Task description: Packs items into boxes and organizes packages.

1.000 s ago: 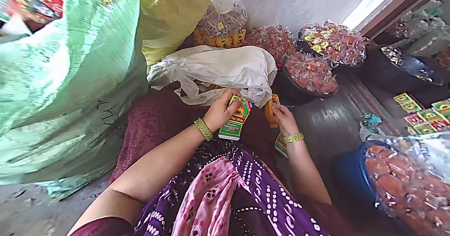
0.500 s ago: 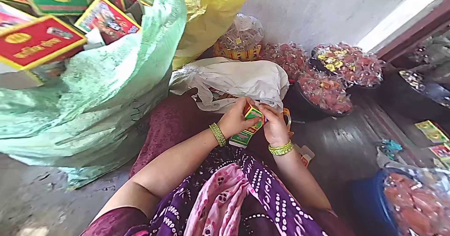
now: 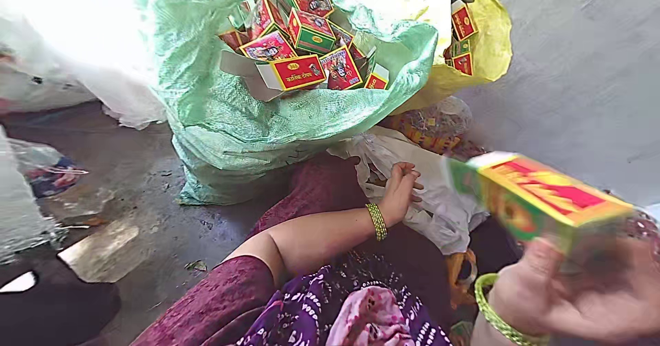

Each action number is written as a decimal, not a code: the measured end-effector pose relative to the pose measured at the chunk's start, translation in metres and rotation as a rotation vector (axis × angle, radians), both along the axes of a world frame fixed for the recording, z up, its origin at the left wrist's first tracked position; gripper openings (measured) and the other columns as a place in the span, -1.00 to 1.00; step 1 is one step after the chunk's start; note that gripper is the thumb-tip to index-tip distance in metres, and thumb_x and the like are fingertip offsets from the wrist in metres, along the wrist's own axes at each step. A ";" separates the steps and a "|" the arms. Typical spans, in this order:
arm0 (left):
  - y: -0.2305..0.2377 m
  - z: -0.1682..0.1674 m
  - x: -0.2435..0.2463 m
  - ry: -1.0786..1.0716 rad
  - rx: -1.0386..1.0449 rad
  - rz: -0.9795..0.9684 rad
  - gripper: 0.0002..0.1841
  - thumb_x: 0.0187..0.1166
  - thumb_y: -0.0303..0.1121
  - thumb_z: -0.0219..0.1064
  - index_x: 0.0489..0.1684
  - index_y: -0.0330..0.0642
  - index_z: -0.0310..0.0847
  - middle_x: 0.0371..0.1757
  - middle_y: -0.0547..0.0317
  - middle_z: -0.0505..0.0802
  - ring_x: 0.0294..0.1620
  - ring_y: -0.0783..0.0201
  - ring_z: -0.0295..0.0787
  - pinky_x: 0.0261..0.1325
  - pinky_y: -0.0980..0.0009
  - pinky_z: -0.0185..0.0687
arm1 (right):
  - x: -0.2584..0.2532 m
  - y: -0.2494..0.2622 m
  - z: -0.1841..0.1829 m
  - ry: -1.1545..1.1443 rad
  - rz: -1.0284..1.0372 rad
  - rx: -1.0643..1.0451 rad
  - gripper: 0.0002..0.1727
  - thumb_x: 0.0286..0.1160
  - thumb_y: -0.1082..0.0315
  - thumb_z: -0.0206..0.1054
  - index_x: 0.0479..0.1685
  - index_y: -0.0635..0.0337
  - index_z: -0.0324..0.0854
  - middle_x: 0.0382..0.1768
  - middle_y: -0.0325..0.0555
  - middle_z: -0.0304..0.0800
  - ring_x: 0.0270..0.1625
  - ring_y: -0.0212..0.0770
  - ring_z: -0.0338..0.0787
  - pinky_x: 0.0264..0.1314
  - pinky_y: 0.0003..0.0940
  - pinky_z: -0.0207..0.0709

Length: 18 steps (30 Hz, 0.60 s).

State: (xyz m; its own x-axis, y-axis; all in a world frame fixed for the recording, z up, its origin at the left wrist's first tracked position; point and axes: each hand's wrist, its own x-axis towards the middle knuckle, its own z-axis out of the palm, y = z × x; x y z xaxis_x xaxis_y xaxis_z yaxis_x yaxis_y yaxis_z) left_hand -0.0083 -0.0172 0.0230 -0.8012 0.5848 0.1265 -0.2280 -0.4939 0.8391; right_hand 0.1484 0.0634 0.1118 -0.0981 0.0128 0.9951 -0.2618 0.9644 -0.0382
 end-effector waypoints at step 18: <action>-0.007 -0.009 -0.003 0.169 -0.147 -0.113 -0.54 0.79 -0.24 -0.01 0.52 -0.38 0.28 0.19 -0.16 0.72 -0.02 0.07 0.83 -0.08 0.09 0.82 | -0.280 -0.080 0.128 -0.978 -0.324 0.447 -0.56 0.48 0.09 0.50 0.32 -0.03 0.79 0.53 0.21 0.54 0.60 0.30 0.45 0.53 0.36 0.31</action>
State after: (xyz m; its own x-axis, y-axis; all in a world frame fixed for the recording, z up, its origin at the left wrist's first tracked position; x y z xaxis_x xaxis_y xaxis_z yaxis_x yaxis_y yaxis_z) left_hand -0.0111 -0.0247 0.0138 -0.7042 0.6917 0.1602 -0.1251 -0.3430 0.9310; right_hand -0.1320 -0.0164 0.2403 -0.8963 -0.1592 0.4138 -0.0431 0.9602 0.2761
